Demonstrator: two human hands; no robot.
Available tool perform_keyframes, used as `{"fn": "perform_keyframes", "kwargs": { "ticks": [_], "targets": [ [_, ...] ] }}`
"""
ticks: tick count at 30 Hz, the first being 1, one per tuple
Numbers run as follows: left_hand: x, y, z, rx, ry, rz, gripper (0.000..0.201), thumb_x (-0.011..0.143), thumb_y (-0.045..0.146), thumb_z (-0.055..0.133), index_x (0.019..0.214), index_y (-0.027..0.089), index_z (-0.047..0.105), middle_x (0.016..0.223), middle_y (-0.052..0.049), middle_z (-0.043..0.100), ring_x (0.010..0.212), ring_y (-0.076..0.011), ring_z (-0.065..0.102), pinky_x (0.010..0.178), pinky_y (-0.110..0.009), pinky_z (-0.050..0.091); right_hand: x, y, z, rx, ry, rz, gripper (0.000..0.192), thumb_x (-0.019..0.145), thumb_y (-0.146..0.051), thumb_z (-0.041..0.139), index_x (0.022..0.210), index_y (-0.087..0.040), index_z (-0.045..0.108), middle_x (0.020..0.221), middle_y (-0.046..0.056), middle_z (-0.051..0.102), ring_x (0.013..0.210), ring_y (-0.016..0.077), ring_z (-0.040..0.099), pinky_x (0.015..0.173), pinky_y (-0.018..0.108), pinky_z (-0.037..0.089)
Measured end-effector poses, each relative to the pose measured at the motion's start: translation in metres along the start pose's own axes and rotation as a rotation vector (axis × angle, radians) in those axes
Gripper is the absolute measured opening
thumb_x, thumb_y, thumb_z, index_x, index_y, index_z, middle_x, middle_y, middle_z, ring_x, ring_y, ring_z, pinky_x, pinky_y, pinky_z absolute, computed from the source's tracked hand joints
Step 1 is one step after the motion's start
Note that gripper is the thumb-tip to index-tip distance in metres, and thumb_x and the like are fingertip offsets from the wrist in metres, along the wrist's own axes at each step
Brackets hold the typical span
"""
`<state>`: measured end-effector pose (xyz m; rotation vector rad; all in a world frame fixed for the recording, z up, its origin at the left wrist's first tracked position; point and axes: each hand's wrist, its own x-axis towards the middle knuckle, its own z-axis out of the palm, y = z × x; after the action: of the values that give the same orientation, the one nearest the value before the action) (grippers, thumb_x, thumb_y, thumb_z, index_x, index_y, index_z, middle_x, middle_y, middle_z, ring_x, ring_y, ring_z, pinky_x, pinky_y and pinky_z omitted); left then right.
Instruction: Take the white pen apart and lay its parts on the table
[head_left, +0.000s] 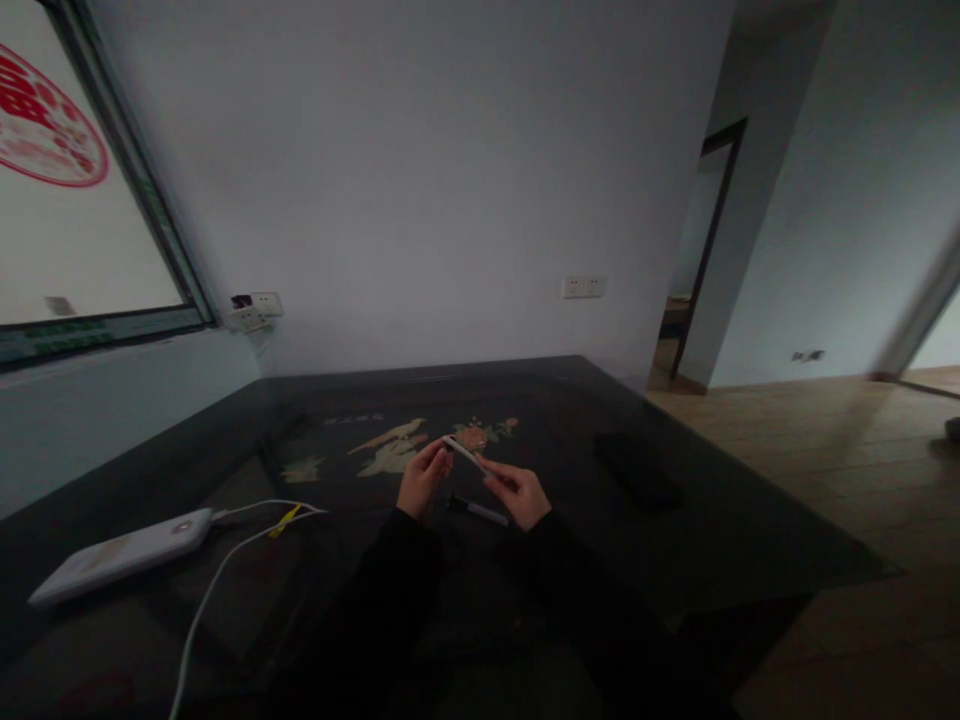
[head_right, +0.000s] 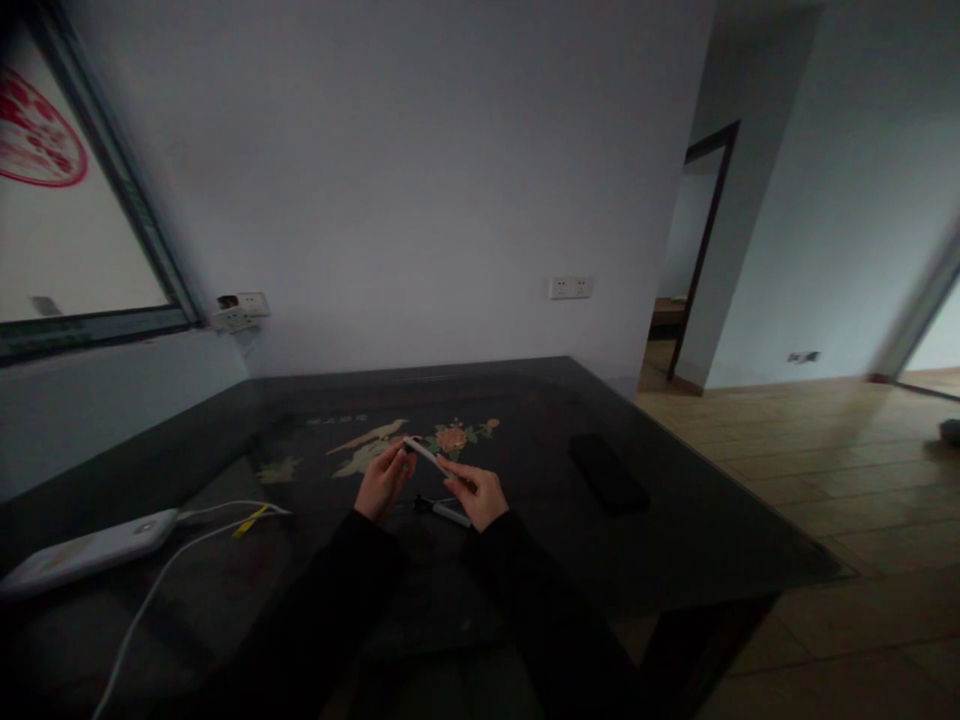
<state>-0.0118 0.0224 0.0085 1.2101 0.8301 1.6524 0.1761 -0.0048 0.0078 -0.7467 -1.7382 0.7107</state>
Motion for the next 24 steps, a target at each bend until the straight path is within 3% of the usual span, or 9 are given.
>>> {"fn": "perform_keyframes", "kwargs": {
  "ticks": [9, 20, 24],
  "targets": [
    [-0.001, -0.002, 0.001, 0.033, -0.012, -0.014, 0.057, 0.064, 0.049, 0.076, 0.106, 0.011, 0.07, 0.077, -0.006, 0.068, 0.063, -0.0117, 0.055, 0.057, -0.023, 0.042, 0.002, 0.004, -0.007, -0.086, 0.084, -0.016, 0.037, 0.081, -0.021, 0.057, 0.116, -0.022, 0.068, 0.117, 0.008, 0.068, 0.108, 0.0265, 0.065, 0.095, 0.042, 0.05],
    [-0.002, 0.008, 0.005, -0.017, -0.005, 0.01, 0.047, 0.066, 0.047, 0.076, 0.1, 0.014, 0.071, 0.071, -0.001, 0.06, 0.062, -0.0083, 0.05, 0.055, -0.019, 0.038, -0.001, -0.004, -0.002, -0.018, -0.034, -0.024, 0.037, 0.082, -0.028, 0.059, 0.118, -0.023, 0.066, 0.117, 0.005, 0.068, 0.107, 0.0241, 0.065, 0.094, 0.04, 0.052],
    [-0.003, 0.009, 0.005, -0.021, -0.01, 0.02, 0.046, 0.066, 0.047, 0.075, 0.099, 0.014, 0.072, 0.071, -0.001, 0.06, 0.062, -0.0086, 0.049, 0.055, -0.019, 0.037, -0.002, -0.004, -0.001, -0.019, -0.035, -0.019, 0.035, 0.083, -0.029, 0.059, 0.117, -0.023, 0.067, 0.115, 0.005, 0.069, 0.1, 0.0239, 0.068, 0.086, 0.039, 0.055]
  ]
}}
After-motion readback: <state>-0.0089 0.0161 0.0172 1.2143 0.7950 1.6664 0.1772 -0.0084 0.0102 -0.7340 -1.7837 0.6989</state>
